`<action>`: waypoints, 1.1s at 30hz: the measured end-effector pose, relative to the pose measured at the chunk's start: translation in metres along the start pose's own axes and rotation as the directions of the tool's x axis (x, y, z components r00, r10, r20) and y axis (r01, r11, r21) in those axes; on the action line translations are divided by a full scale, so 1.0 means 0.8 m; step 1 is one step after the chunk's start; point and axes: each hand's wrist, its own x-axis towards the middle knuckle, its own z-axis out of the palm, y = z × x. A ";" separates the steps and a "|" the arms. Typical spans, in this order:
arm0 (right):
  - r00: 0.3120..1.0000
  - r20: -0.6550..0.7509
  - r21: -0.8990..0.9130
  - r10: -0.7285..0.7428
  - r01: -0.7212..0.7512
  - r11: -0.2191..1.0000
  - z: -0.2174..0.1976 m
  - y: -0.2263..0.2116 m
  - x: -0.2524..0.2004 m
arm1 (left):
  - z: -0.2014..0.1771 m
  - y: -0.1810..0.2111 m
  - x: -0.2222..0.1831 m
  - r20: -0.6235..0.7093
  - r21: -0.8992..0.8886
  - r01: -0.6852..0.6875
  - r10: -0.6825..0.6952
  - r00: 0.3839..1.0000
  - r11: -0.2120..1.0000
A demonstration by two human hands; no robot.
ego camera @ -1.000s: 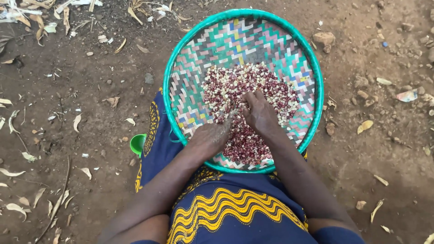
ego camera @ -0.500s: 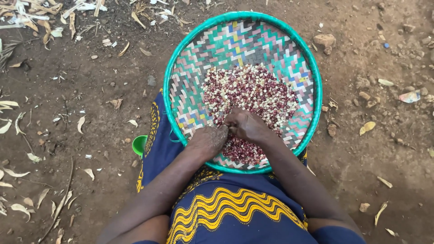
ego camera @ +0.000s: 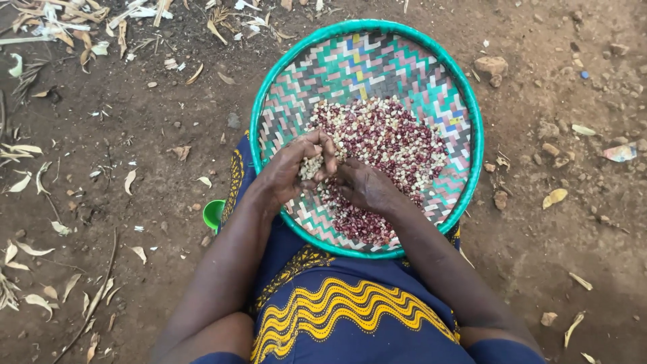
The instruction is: A person sits on the ground and manually sorts through a large basket of seeds, picking out debris and placing it into a smaller container.
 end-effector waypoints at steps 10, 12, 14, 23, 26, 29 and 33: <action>0.993 -0.042 0.652 0.112 -0.058 0.756 0.015 -0.007 0.010 | -0.030 -0.063 -0.007 -0.105 0.969 0.128 0.117 0.988 -0.210; 0.992 -0.076 0.441 0.102 -0.058 0.895 0.006 -0.024 0.014 | -0.029 -0.078 -0.018 0.028 0.942 0.038 0.191 0.981 -0.333; 0.986 -0.132 0.420 0.102 -0.037 0.907 0.015 -0.022 0.016 | -0.026 -0.080 -0.020 -0.004 0.965 0.049 0.173 0.985 -0.259; 0.981 -0.194 0.164 -0.018 0.050 0.985 0.041 0.019 0.031 | -0.027 -0.088 -0.025 0.329 0.898 -0.165 0.371 0.869 -0.409; 0.985 -0.174 0.176 -0.002 0.033 0.984 0.041 0.014 0.029 | -0.021 -0.081 -0.026 0.260 0.929 -0.139 0.335 0.906 -0.344; 0.987 -0.158 0.176 0.011 0.017 0.984 0.025 -0.010 0.024 | -0.039 -0.098 -0.019 0.233 0.925 -0.126 0.274 0.933 -0.359; 0.992 -0.127 0.122 0.020 -0.004 0.993 0.018 -0.022 0.022 | -0.036 -0.075 0.002 -0.075 0.994 0.073 -0.029 0.997 -0.075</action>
